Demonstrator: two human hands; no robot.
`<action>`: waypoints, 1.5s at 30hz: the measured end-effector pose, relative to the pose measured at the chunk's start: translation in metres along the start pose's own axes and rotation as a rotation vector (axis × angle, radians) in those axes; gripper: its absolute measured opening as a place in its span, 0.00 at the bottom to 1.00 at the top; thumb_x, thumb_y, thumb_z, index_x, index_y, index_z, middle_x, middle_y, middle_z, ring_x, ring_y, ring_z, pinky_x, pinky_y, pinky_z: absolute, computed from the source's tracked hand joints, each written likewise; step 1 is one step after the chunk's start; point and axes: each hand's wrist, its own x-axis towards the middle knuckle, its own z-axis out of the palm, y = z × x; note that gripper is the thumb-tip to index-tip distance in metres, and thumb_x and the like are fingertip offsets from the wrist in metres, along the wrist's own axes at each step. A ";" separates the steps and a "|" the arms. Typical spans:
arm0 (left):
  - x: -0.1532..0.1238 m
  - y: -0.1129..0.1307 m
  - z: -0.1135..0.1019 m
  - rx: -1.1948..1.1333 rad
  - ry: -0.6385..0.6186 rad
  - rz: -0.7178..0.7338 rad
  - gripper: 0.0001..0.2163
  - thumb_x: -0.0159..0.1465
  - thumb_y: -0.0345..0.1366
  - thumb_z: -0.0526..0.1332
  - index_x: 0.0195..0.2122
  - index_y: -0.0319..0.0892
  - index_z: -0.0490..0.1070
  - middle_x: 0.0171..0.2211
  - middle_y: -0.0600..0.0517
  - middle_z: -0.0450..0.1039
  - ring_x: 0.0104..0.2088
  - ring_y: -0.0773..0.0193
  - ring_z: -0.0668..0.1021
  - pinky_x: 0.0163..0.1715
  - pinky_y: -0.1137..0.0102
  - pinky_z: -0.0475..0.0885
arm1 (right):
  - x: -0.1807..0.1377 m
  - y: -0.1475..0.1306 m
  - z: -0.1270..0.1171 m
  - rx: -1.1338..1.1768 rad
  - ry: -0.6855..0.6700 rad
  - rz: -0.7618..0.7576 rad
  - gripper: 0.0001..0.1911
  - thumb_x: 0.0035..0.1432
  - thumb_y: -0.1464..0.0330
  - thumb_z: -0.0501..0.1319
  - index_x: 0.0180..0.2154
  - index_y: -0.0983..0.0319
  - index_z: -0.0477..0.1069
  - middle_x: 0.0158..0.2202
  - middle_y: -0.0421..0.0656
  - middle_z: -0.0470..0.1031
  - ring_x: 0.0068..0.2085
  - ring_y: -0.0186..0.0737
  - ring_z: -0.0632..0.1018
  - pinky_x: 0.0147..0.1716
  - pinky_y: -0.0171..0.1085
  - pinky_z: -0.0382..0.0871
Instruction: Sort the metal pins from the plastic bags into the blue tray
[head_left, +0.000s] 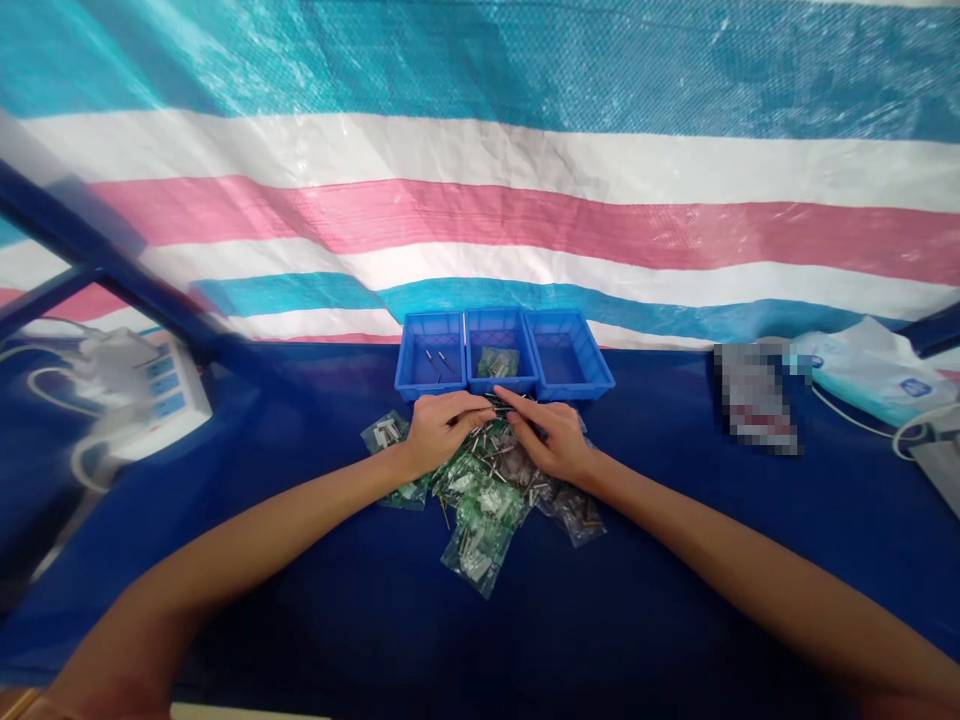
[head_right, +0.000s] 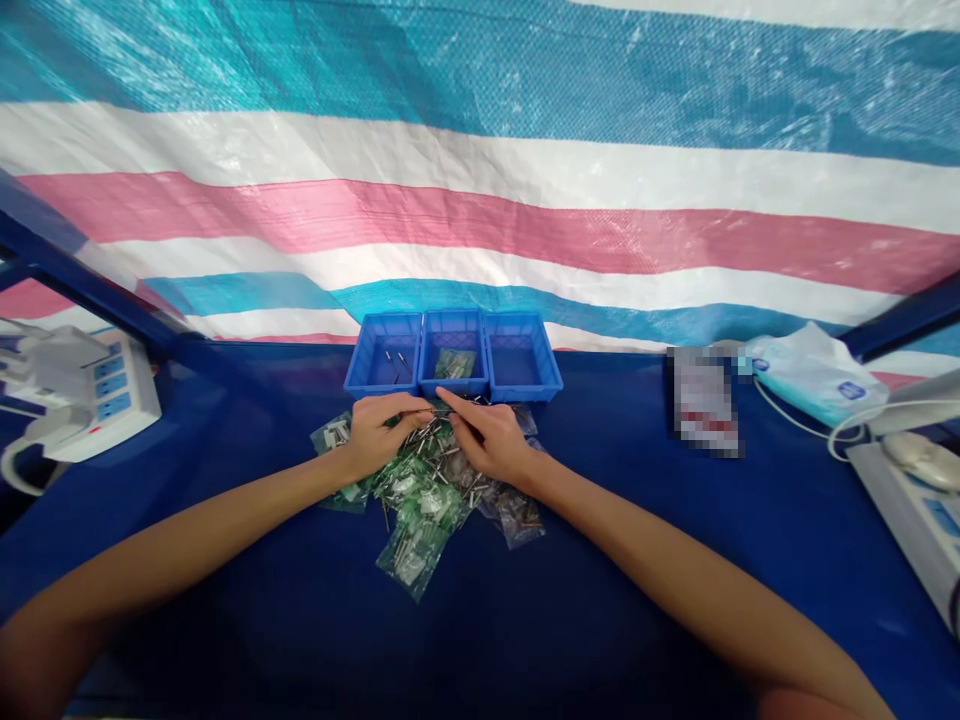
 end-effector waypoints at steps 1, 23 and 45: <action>0.000 0.000 0.000 -0.002 -0.007 0.009 0.07 0.61 0.33 0.60 0.29 0.37 0.73 0.20 0.52 0.74 0.19 0.72 0.74 0.21 0.79 0.68 | 0.000 0.000 0.000 0.006 -0.001 -0.005 0.18 0.61 0.73 0.50 0.52 0.67 0.66 0.14 0.33 0.63 0.14 0.27 0.59 0.16 0.29 0.55; -0.003 0.002 0.001 0.069 0.158 -0.150 0.04 0.59 0.32 0.62 0.29 0.38 0.74 0.21 0.54 0.75 0.19 0.72 0.74 0.22 0.78 0.69 | 0.000 -0.001 0.000 -0.025 0.055 0.022 0.17 0.61 0.72 0.51 0.51 0.66 0.68 0.14 0.32 0.60 0.14 0.27 0.60 0.17 0.29 0.57; 0.000 0.001 0.000 0.060 0.139 -0.177 0.06 0.60 0.35 0.60 0.29 0.38 0.74 0.20 0.54 0.74 0.19 0.71 0.74 0.22 0.77 0.69 | -0.003 -0.002 -0.003 -0.012 0.079 0.079 0.16 0.60 0.71 0.51 0.49 0.63 0.69 0.12 0.32 0.60 0.13 0.27 0.60 0.16 0.28 0.58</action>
